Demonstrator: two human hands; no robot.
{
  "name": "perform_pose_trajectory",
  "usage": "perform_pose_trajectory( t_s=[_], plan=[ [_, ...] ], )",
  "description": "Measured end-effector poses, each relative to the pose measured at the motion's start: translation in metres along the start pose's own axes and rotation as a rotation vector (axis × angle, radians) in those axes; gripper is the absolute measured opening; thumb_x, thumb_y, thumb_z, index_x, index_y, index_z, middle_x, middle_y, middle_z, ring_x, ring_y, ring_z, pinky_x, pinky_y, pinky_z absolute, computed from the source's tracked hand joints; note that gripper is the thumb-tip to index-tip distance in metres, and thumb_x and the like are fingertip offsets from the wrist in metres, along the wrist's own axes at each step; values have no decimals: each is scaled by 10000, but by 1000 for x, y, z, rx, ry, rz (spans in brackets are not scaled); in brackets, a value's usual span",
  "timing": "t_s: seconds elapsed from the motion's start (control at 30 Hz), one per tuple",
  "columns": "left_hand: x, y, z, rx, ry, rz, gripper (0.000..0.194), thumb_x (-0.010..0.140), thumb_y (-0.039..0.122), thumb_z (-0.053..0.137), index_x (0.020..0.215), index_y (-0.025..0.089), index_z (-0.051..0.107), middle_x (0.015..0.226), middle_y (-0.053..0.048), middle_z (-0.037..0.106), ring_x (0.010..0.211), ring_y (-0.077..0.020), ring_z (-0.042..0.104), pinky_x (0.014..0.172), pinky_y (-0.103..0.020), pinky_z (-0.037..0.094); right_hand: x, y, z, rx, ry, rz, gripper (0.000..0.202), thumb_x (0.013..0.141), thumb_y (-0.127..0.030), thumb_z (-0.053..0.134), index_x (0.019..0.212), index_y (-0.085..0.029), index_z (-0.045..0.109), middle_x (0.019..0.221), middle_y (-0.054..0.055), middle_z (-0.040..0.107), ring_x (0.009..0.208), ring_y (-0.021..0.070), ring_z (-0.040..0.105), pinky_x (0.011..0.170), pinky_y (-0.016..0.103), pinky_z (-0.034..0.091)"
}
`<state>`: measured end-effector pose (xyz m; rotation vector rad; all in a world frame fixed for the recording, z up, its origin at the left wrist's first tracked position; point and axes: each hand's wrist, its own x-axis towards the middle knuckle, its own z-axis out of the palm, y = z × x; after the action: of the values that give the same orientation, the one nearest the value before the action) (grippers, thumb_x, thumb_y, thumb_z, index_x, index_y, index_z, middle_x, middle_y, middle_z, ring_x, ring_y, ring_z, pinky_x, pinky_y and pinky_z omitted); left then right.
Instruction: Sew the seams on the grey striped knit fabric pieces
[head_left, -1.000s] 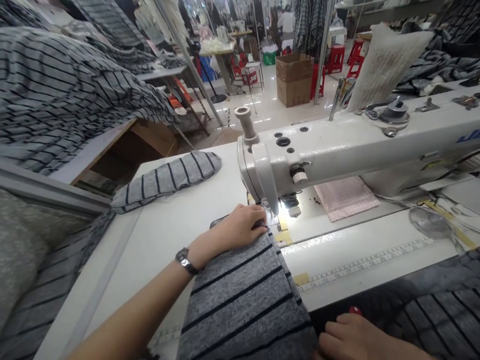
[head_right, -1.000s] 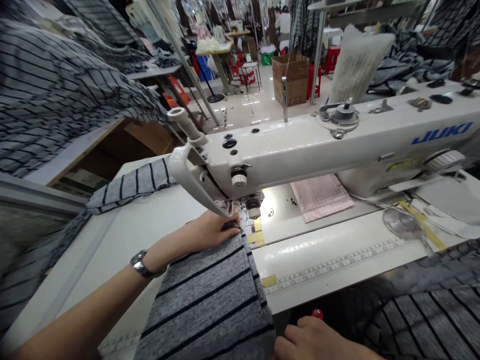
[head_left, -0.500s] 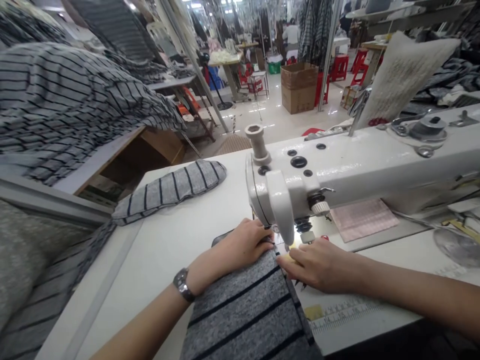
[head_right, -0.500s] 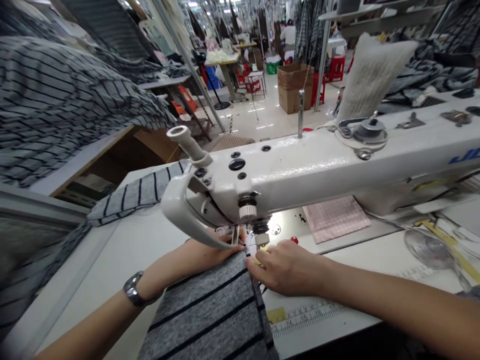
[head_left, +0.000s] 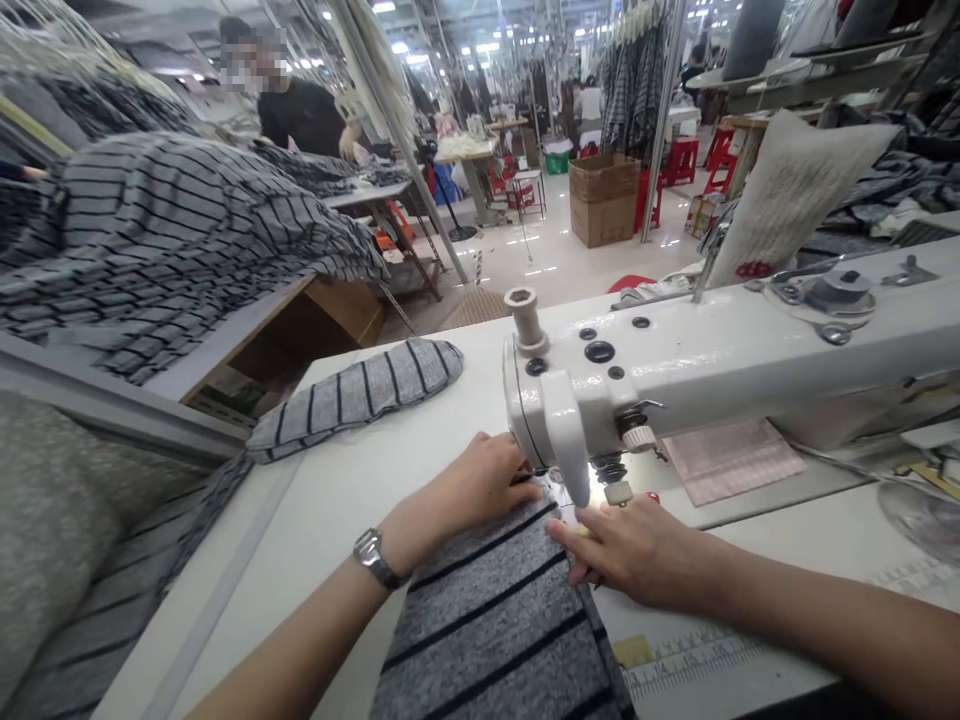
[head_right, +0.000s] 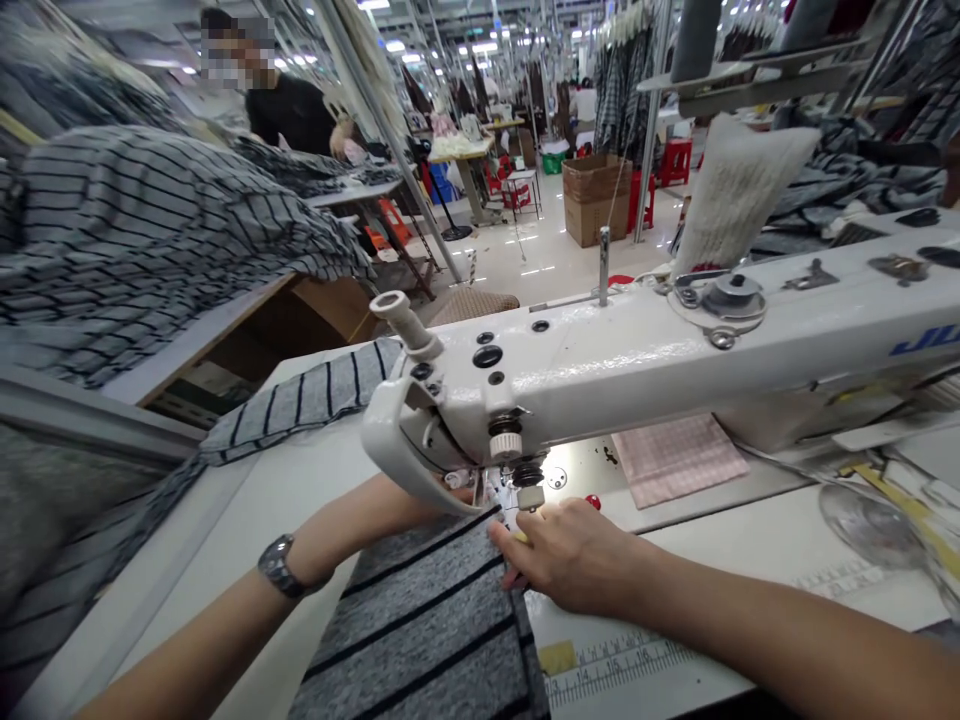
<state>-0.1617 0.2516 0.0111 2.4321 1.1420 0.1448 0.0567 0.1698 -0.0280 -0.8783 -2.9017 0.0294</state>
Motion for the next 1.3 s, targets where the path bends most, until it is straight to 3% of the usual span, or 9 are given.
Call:
perform_pose_trajectory(
  t_s=[0.2, 0.37, 0.43, 0.57, 0.63, 0.8, 1.0, 1.13, 1.3],
  plan=[
    [-33, 13, -24, -177, -132, 38, 160, 893, 324, 576, 793, 209, 625, 806, 3, 663, 781, -180, 625, 777, -299, 494, -1, 0, 9, 18, 5, 14, 542, 1015, -514, 432, 1362, -98, 458, 878, 72, 629, 613, 179, 595, 453, 287, 325],
    [-32, -10, -2, -68, 158, -215, 136, 823, 315, 614, 802, 184, 646, 907, -75, 675, 867, -246, 628, 811, -386, 509, -2, 0, 8, 40, -10, 40, 560, 1000, -570, 404, 1338, -129, 473, 900, 62, 624, 620, 180, 597, 456, 281, 312],
    [-35, -13, -3, -74, 169, -196, 133, 830, 291, 602, 750, 192, 641, 909, -75, 675, 880, -237, 629, 832, -380, 507, -2, 0, 7, 58, -12, 60, 565, 987, -588, 419, 1332, -144, 472, 896, 48, 618, 618, 177, 592, 451, 278, 292],
    [-57, 3, -25, -410, -93, 46, 205, 899, 339, 585, 761, 206, 657, 871, -42, 692, 825, -188, 641, 783, -293, 512, -2, 1, 7, 67, -13, 48, 476, 986, -575, 434, 1177, -153, 546, 885, 46, 605, 637, 184, 591, 468, 288, 301],
    [-65, 4, -28, -474, -126, 26, 232, 921, 364, 558, 777, 204, 645, 802, -23, 683, 764, -175, 636, 723, -273, 517, -2, 0, 10, 58, -3, 40, 452, 988, -579, 419, 1085, -162, 562, 869, 45, 596, 630, 185, 584, 475, 292, 308],
    [-56, -20, 9, -38, 311, -159, 135, 886, 305, 535, 908, 197, 613, 829, -21, 629, 704, -168, 599, 644, -298, 541, -2, 0, 16, 56, 29, 49, 492, 977, -614, 392, 1103, -164, 549, 865, 41, 593, 624, 183, 582, 478, 289, 317],
    [-45, -10, 48, 90, 295, 3, 219, 954, 220, 439, 933, 220, 657, 914, -48, 627, 837, -175, 614, 784, -305, 550, 0, 0, 12, 81, -1, 76, 498, 953, -632, 441, 1087, -169, 569, 865, 41, 607, 634, 182, 604, 478, 279, 330],
    [-39, -3, 55, 193, 302, 38, 275, 957, 185, 420, 1122, 234, 635, 950, -69, 631, 824, -204, 606, 754, -343, 560, 0, 0, 12, 58, -11, 72, 501, 954, -636, 433, 1089, -174, 570, 872, 47, 613, 625, 187, 610, 467, 278, 336],
    [-43, -1, 60, 226, 398, 36, 235, 977, 227, 427, 1128, 223, 606, 1035, -93, 618, 942, -234, 616, 837, -393, 558, -2, 1, 14, 48, 9, 58, 498, 964, -630, 413, 1091, -174, 566, 874, 50, 610, 655, 190, 612, 496, 273, 374]
  ],
)
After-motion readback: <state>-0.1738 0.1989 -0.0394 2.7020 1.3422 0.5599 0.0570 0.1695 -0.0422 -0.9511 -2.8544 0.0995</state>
